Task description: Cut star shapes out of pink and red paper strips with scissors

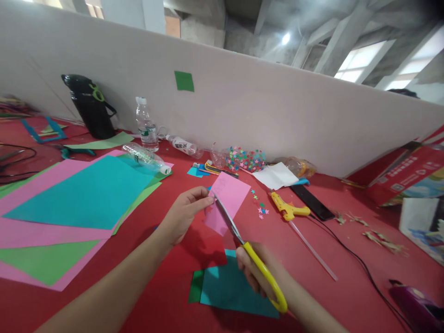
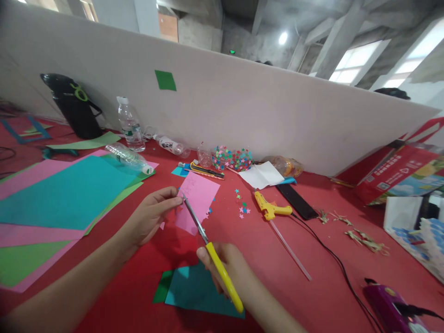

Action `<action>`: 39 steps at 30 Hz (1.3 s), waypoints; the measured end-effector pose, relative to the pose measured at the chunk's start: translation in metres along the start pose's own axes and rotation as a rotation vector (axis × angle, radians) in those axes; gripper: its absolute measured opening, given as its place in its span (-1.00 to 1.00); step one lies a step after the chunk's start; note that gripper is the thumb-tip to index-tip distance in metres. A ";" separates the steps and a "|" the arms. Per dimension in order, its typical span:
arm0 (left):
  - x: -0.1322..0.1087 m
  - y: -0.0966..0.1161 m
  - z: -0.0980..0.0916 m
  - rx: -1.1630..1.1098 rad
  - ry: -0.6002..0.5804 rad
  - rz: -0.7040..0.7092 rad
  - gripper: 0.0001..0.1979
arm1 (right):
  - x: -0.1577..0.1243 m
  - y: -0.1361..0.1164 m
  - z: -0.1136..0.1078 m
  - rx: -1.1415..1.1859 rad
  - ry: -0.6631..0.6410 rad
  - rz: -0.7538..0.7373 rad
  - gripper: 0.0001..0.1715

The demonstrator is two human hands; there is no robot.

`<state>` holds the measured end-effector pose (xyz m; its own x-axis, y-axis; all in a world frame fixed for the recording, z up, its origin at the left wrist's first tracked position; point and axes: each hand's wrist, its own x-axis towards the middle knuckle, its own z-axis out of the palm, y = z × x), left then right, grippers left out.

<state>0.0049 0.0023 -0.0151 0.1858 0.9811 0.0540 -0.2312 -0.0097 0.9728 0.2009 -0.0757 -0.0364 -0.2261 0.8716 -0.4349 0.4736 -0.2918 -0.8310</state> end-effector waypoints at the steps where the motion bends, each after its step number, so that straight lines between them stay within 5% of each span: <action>1: 0.000 0.000 0.000 0.000 -0.003 -0.002 -0.82 | 0.000 -0.002 0.000 0.000 0.006 -0.009 -0.44; 18: -0.002 -0.005 0.008 -0.106 -0.009 -0.063 -0.85 | -0.005 -0.021 0.000 -0.029 0.031 0.161 -0.58; 22: 0.000 0.001 0.010 -0.085 0.106 -0.069 -0.85 | -0.005 -0.012 -0.002 0.119 0.023 -0.011 -0.51; 26: 0.006 0.002 0.002 0.041 0.205 -0.030 -0.85 | -0.001 -0.002 -0.012 0.361 0.235 -0.287 -0.46; 28: 0.007 -0.001 -0.002 0.205 0.084 -0.040 -0.88 | 0.005 0.001 -0.020 0.446 0.302 -0.359 -0.42; 33: -0.002 -0.005 0.002 0.553 -0.452 -0.030 -0.89 | 0.017 0.004 -0.031 0.532 0.399 -0.312 -0.41; 39: -0.012 -0.011 0.010 0.671 -0.478 0.081 -0.91 | 0.008 -0.010 -0.023 0.321 0.285 -0.186 -0.65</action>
<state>0.0150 -0.0115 -0.0246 0.6140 0.7860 0.0721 0.3297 -0.3385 0.8813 0.2135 -0.0565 -0.0238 -0.0179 0.9810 -0.1933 0.1493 -0.1886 -0.9706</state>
